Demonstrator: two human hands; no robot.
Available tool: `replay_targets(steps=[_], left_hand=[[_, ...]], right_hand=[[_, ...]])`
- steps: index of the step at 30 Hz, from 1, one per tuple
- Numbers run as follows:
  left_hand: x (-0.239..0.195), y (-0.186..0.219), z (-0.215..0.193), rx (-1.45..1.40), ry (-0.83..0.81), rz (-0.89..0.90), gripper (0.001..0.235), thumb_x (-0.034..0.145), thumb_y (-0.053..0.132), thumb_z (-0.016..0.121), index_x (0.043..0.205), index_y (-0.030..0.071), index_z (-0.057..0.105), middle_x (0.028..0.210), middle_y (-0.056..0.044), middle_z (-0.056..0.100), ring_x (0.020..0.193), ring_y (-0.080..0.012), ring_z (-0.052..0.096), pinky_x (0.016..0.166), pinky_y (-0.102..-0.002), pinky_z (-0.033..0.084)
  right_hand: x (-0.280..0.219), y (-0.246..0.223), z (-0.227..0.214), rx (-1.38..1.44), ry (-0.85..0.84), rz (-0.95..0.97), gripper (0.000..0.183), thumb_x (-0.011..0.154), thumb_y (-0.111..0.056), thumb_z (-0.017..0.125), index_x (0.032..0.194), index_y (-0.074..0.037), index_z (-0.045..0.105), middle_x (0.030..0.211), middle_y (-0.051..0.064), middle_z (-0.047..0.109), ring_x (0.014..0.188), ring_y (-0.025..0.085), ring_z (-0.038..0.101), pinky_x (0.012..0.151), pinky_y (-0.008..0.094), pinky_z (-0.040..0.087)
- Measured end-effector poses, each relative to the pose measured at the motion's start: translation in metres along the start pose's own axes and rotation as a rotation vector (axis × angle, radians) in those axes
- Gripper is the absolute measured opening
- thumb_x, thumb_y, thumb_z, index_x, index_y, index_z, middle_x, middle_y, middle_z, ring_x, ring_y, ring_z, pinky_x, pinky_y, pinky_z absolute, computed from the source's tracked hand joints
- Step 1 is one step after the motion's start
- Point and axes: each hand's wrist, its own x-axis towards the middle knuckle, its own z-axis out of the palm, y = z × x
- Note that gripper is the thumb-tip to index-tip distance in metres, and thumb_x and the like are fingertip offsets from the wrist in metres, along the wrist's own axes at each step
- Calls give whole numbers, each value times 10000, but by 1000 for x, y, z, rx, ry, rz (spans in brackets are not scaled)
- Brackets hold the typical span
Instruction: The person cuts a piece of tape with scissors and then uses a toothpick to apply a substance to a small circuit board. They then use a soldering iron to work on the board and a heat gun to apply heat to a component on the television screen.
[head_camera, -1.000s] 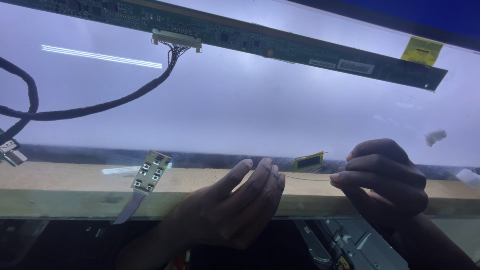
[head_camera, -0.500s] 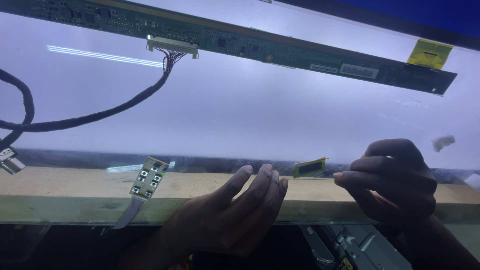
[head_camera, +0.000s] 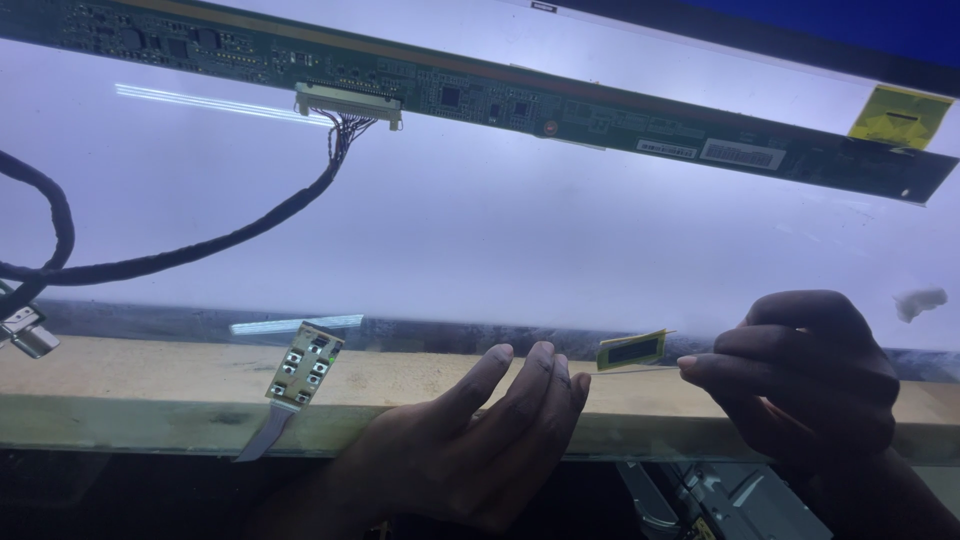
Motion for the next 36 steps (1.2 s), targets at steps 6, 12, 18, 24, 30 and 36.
replay_targets(steps=[6,12,18,24,30,36], left_hand=[[0,1,1,21,4,6,336,1024,91,372,1142,80,686,1041,-13,677,1035,-136,669,933,-272,525],[0,1,-1,15,-26,-4,336,1033,105,366,1165,91,675,1070,7,679,1038,-125,660,953,-276,500],[2,1,-5,17,-62,-12,351,1039,110,348,1188,93,666,1082,7,675,1049,-113,651,965,-270,484],[2,1,-5,26,-84,-7,362,1043,137,345,1204,110,668,1083,15,664,1057,-105,638,957,-262,478],[1,2,-6,29,-95,-10,343,1045,131,367,1216,110,663,1095,17,665,1062,-100,637,971,-267,472],[3,0,-6,20,-100,-9,342,1040,133,370,1202,113,670,1086,19,665,1056,-96,635,954,-253,481]], right_hand=[[0,-4,-3,-4,-38,50,98,822,-8,702,757,-82,695,694,42,639,680,245,525,675,325,447],[-2,-5,-4,-10,-54,80,102,836,-31,685,769,-105,700,710,18,649,701,240,527,671,316,450],[-1,-7,-5,-11,-70,91,85,835,-38,688,788,-105,711,725,17,662,716,238,524,672,302,453],[0,-4,-4,-19,-63,57,78,830,-63,690,772,-110,712,709,6,652,702,227,530,649,290,454],[-1,-4,-5,-42,-86,57,91,845,-85,674,779,-131,718,708,-12,643,695,223,528,672,297,450],[-5,-2,-4,-43,-77,68,77,838,-95,688,781,-135,719,715,-13,641,719,230,525,630,283,455]])
